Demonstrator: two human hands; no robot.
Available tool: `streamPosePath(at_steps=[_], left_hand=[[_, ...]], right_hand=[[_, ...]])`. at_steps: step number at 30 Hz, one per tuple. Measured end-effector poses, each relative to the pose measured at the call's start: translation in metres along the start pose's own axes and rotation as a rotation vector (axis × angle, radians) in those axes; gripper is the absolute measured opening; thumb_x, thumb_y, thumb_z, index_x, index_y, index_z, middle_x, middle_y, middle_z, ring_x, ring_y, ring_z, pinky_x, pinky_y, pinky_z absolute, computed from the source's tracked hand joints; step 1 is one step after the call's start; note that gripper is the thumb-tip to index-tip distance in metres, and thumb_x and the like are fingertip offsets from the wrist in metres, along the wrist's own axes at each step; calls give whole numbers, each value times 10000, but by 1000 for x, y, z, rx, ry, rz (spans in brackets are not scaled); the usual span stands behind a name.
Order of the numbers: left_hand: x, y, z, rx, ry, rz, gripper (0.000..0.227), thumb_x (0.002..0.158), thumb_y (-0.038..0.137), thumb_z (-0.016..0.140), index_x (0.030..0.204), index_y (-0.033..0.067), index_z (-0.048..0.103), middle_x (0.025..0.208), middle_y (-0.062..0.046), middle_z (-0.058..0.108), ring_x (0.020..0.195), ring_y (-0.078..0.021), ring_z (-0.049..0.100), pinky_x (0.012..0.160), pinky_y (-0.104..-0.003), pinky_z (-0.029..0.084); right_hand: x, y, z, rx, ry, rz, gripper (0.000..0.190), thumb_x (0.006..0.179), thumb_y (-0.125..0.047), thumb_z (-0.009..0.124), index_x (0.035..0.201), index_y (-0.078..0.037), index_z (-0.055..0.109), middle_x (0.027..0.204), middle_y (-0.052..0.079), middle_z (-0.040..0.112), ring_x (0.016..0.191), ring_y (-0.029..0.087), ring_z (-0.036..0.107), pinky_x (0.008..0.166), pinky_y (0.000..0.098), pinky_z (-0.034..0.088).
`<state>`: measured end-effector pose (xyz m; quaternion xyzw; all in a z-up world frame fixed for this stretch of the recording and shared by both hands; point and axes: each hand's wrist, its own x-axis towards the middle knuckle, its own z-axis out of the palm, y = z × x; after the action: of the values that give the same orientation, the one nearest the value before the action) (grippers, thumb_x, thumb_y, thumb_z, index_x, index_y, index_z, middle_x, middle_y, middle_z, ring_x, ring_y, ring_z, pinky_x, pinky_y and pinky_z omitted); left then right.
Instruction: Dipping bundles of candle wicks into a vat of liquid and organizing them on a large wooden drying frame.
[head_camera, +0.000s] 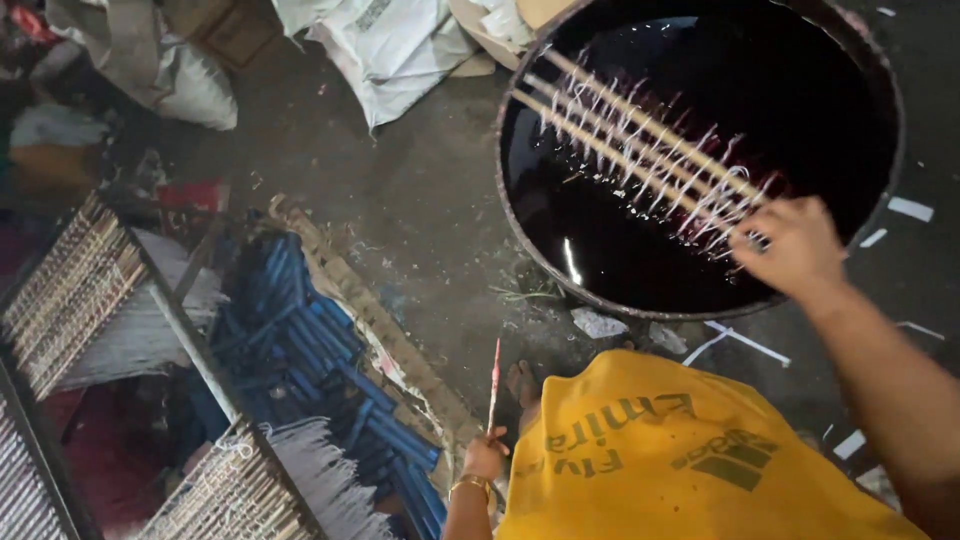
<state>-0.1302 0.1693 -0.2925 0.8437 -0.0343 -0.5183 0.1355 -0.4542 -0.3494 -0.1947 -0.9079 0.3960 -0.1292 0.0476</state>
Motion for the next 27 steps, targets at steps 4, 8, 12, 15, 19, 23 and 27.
streamPosePath(at_steps=[4, 8, 12, 15, 19, 23, 27], left_hand=[[15, -16, 17, -74, 14, 77, 420, 983, 110, 434, 1157, 236, 796, 783, 66, 796, 764, -90, 760, 733, -188, 587], [20, -23, 24, -67, 1, 20, 428, 988, 130, 429, 1235, 243, 760, 764, 75, 782, 795, -95, 743, 779, -203, 566], [16, -23, 26, 44, 16, 8, 452, 959, 269, 484, 1367, 313, 673, 911, -7, 792, 960, -206, 746, 852, -323, 548], [-6, -11, 23, 103, 28, -18, 618, 959, 631, 481, 1375, 190, 598, 1248, -161, 700, 1085, -354, 698, 928, -456, 539], [-39, 11, 13, 88, -6, -149, 879, 890, 811, 238, 1278, 114, 607, 861, -163, 715, 881, -346, 709, 864, -459, 526], [-57, 14, 6, -262, -97, -343, 784, 958, 716, 306, 1240, 89, 682, 963, -35, 555, 553, -155, 434, 464, -283, 342], [-64, 14, 3, -178, -241, -408, 388, 1079, 124, 358, 1293, 147, 680, 895, -39, 570, 541, -104, 459, 466, -223, 515]], right_hand=[[29, 21, -28, -14, 166, -162, 85, 919, -320, 776, 948, -239, 778, 983, -36, 716, 917, 211, 661, 954, 431, 447], [38, 33, -32, -161, 180, -73, 130, 959, -405, 781, 1056, -325, 810, 1105, -109, 744, 1139, 275, 625, 927, 402, 522], [39, 42, -23, -193, 113, -38, 206, 951, -490, 760, 1087, -345, 813, 1134, -103, 742, 1172, 291, 607, 928, 401, 527], [36, 46, -12, -96, 82, -29, 180, 941, -445, 763, 1075, -331, 805, 1183, -68, 751, 1186, 323, 595, 942, 442, 504], [32, 46, 3, -27, 118, -54, 220, 935, -398, 808, 1114, -271, 826, 1166, -69, 739, 1170, 313, 590, 938, 412, 504], [30, 47, 14, 33, 138, -63, 228, 939, -354, 803, 1142, -255, 834, 1184, -52, 730, 1205, 357, 581, 973, 444, 506], [33, 49, 25, 2, 145, -52, 236, 939, -375, 805, 1147, -267, 841, 1221, -44, 747, 1244, 345, 578, 925, 458, 515]])
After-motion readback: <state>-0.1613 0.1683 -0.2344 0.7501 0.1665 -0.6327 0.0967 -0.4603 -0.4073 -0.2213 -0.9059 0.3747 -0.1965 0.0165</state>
